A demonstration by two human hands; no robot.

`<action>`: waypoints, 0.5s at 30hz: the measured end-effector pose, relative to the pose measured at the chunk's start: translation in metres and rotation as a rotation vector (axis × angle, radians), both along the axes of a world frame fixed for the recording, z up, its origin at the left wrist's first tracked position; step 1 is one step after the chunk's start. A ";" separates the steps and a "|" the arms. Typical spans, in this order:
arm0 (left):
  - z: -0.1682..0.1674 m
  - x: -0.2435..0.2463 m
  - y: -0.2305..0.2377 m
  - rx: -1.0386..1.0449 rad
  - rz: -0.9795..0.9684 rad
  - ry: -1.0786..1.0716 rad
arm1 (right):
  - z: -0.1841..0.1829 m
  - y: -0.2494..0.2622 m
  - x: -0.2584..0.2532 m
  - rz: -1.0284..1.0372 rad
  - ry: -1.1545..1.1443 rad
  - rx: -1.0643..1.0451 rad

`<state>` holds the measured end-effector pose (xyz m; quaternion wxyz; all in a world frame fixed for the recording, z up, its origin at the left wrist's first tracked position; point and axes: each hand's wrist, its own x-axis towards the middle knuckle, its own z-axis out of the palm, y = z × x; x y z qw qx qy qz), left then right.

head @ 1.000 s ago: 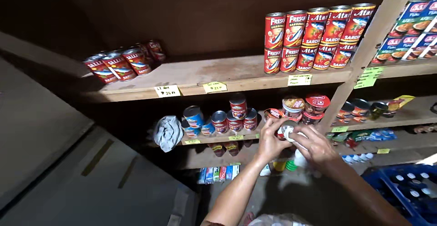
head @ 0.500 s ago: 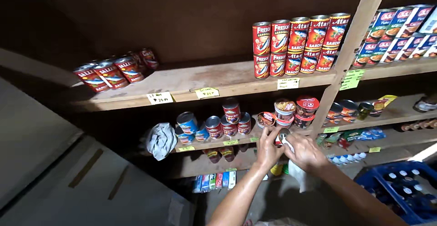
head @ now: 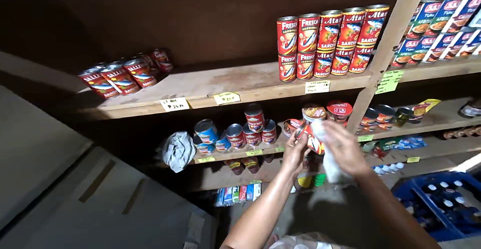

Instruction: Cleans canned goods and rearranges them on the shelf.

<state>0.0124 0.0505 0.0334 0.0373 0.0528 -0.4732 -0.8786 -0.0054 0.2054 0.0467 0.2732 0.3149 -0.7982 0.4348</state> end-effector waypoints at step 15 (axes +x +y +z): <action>0.016 0.003 0.001 0.527 0.102 -0.291 | -0.035 -0.025 -0.021 -0.011 0.489 0.082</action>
